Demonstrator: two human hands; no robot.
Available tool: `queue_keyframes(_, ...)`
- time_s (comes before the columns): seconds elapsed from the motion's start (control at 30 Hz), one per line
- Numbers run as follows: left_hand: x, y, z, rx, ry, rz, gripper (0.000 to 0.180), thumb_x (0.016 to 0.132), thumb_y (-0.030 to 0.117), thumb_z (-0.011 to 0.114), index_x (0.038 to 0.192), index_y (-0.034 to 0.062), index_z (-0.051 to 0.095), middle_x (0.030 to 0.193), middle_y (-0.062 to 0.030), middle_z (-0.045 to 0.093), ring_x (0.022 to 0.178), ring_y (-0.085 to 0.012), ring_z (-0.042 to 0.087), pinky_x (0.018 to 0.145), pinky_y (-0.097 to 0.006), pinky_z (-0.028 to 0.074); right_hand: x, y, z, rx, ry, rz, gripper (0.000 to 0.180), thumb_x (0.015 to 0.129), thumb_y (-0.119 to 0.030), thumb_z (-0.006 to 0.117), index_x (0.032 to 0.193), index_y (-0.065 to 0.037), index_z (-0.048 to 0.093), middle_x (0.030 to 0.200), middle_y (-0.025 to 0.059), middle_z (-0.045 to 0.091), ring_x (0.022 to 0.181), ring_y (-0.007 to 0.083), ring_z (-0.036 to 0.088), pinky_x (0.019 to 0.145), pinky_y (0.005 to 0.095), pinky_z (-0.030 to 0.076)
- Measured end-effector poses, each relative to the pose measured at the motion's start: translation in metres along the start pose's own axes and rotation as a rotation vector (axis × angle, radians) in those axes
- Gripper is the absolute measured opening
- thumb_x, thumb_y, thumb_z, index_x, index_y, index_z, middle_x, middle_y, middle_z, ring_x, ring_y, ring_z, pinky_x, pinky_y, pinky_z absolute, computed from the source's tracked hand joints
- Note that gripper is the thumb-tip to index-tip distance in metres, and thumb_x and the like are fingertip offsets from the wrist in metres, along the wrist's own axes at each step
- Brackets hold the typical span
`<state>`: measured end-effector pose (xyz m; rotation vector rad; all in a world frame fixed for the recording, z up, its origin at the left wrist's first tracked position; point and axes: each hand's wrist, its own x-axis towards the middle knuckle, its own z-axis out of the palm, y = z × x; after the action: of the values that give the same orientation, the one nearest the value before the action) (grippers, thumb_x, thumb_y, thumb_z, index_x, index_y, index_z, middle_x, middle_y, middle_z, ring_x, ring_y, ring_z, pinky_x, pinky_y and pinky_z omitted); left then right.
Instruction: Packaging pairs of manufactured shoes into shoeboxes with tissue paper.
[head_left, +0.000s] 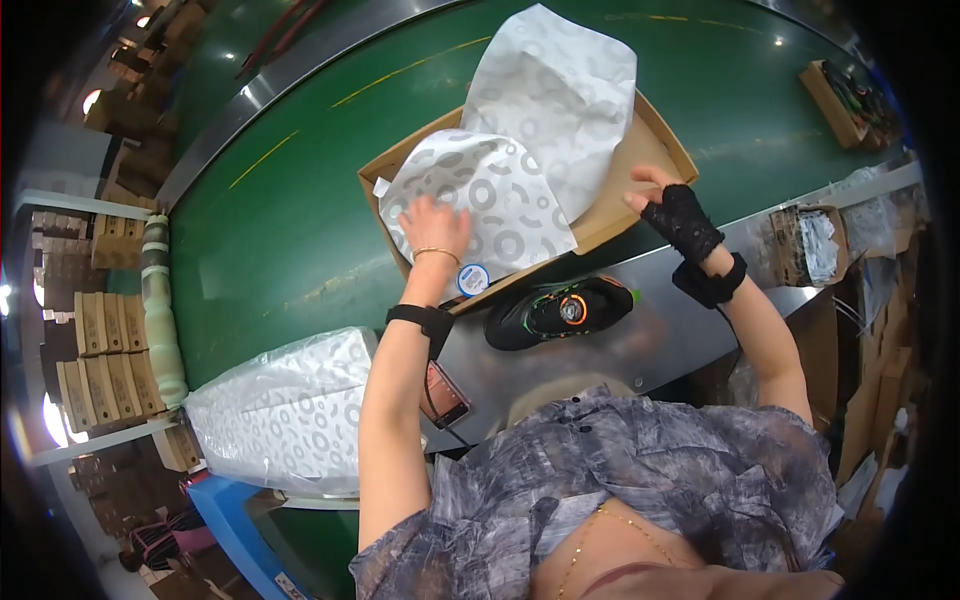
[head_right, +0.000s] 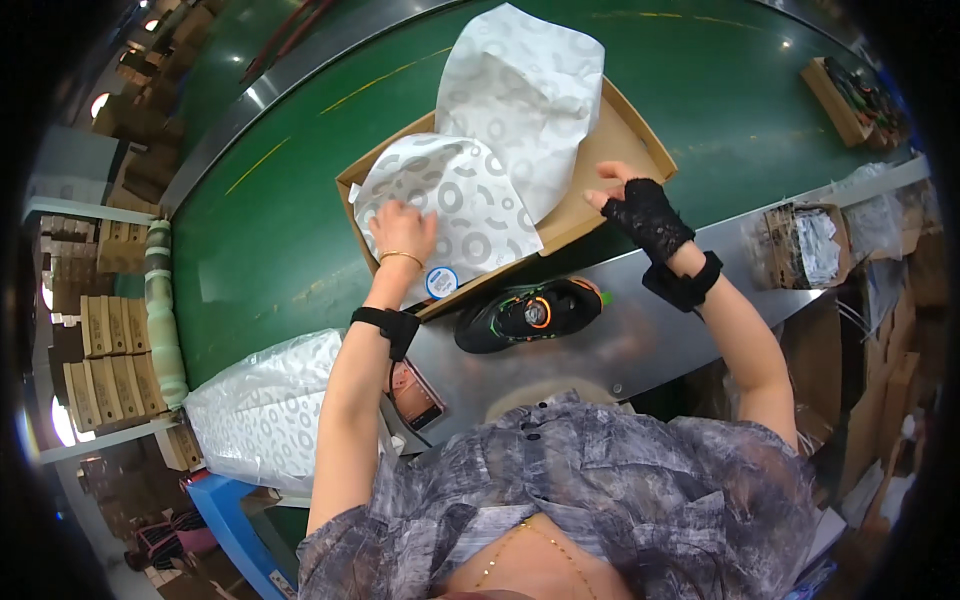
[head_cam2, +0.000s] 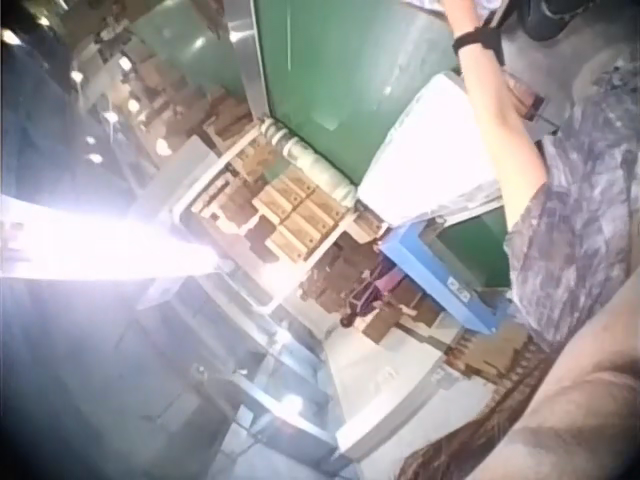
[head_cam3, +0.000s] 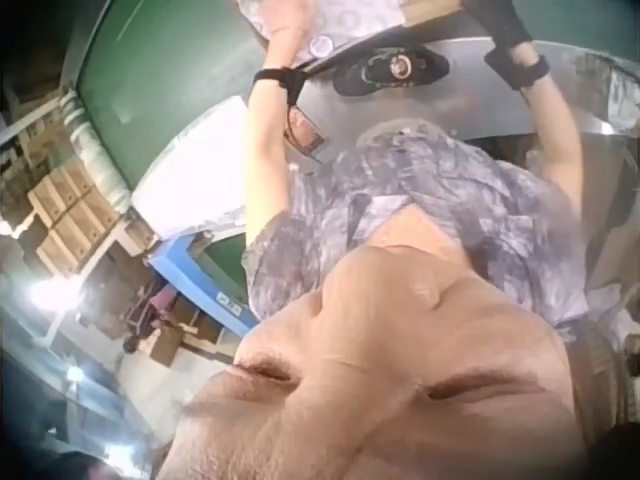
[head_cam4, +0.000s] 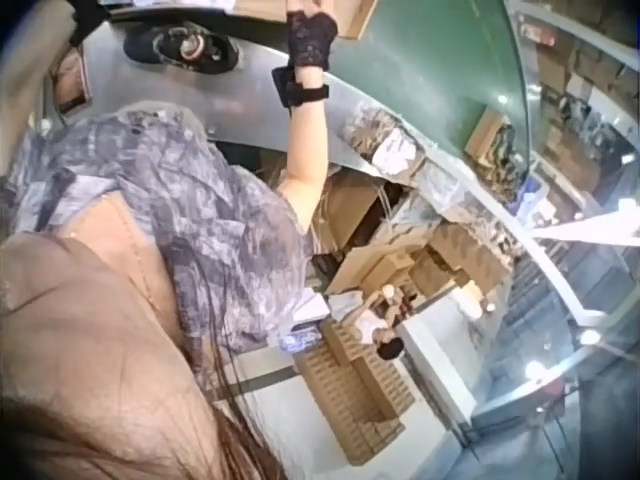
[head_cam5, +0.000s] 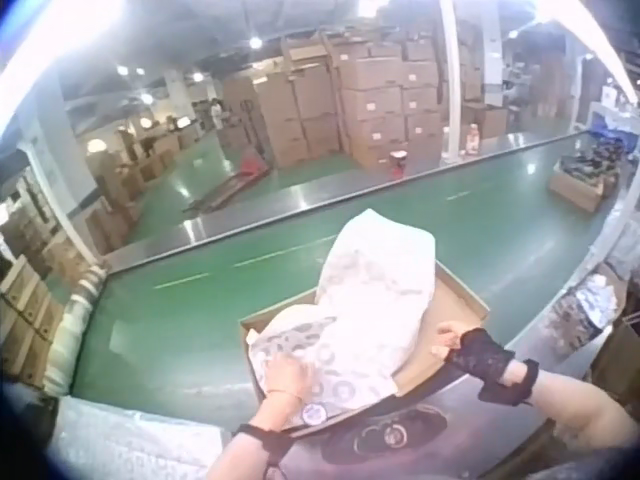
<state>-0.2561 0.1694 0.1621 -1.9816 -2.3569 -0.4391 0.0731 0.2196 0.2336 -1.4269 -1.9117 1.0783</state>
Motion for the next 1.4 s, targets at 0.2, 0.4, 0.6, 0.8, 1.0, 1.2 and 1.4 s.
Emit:
queue_keyframes(0.2,0.028,-0.014,-0.004,-0.023,0.308,-0.038,0.067,0.074,0.052,0.053,0.126,0.0109,0.039,0.137,-0.0193,0.019,0.124,-0.0353,0.023,0.094,-0.06,0.017,-0.001,-0.008,0.009,0.135,-0.094,0.106,0.057,0.074,-0.028,0.065,0.118,-0.001,0.042,0.108,0.016,0.053,0.094,0.0212,0.056,0.081,0.0313,0.044)
queue_keyframes(0.4,0.034,-0.007,0.002,0.394,-0.54,0.109,0.083,0.068,0.067,0.046,0.13,0.0134,0.035,0.14,-0.0131,0.018,0.13,-0.0297,0.015,0.096,-0.063,0.006,0.021,-0.01,0.031,0.351,-0.037,0.196,0.08,0.07,-0.034,0.069,0.125,0.007,0.028,0.125,0.0191,0.039,0.113,0.0251,0.044,0.09,0.0347,0.039)
queue_keyframes(0.6,0.025,-0.009,-0.004,0.326,-0.252,0.015,0.066,0.067,0.051,0.062,0.116,0.0077,0.049,0.13,-0.0149,0.034,0.123,-0.0281,0.029,0.095,-0.056,0.019,0.044,-0.021,0.055,0.555,-0.122,0.264,0.057,0.068,-0.031,0.069,0.105,0.005,0.042,0.087,0.0115,0.051,0.078,0.0184,0.053,0.068,0.0284,0.044)
queue_keyframes(0.8,-0.08,0.029,-0.05,-0.732,-0.187,0.157,0.038,0.062,0.034,0.074,0.066,0.0031,0.051,0.063,-0.0092,0.051,0.056,-0.0215,0.051,0.052,-0.031,0.042,0.026,-0.036,0.038,0.999,0.077,0.293,0.024,0.074,-0.005,0.058,0.095,-0.001,0.047,0.062,-0.0036,0.041,0.048,0.0043,0.035,0.045,0.02,0.03)
queue_keyframes(1.0,-0.175,0.043,-0.018,-0.288,-0.353,0.285,0.105,0.052,0.044,0.076,0.124,-0.0112,0.023,0.126,-0.0268,0.03,0.113,-0.04,0.035,0.091,-0.037,0.035,0.003,0.012,0.012,0.836,-0.051,0.143,0.041,0.075,-0.008,0.058,0.112,0.003,0.044,0.077,0.0011,0.048,0.056,0.0047,0.041,0.051,0.0178,0.035)
queue_keyframes(1.2,-0.15,0.057,-0.006,-0.266,-0.469,0.051,0.093,0.049,0.038,0.076,0.12,-0.0046,0.034,0.113,-0.0195,0.045,0.102,-0.0365,0.046,0.084,-0.039,0.041,-0.001,-0.041,0.041,0.423,-0.106,-0.16,0.065,0.07,-0.026,0.068,0.121,-0.003,0.036,0.111,0.0147,0.05,0.099,0.0192,0.05,0.079,0.03,0.042)
queue_keyframes(1.4,-0.184,0.06,-0.018,-0.589,-0.353,-0.095,0.083,0.048,0.037,0.076,0.114,-0.0026,0.043,0.103,-0.0173,0.052,0.097,-0.0312,0.051,0.083,-0.038,0.042,0.046,-0.047,0.05,0.441,0.007,0.005,0.039,0.068,-0.033,0.07,0.07,-0.004,0.046,0.063,0.005,0.055,0.061,0.0109,0.054,0.057,0.0206,0.041)
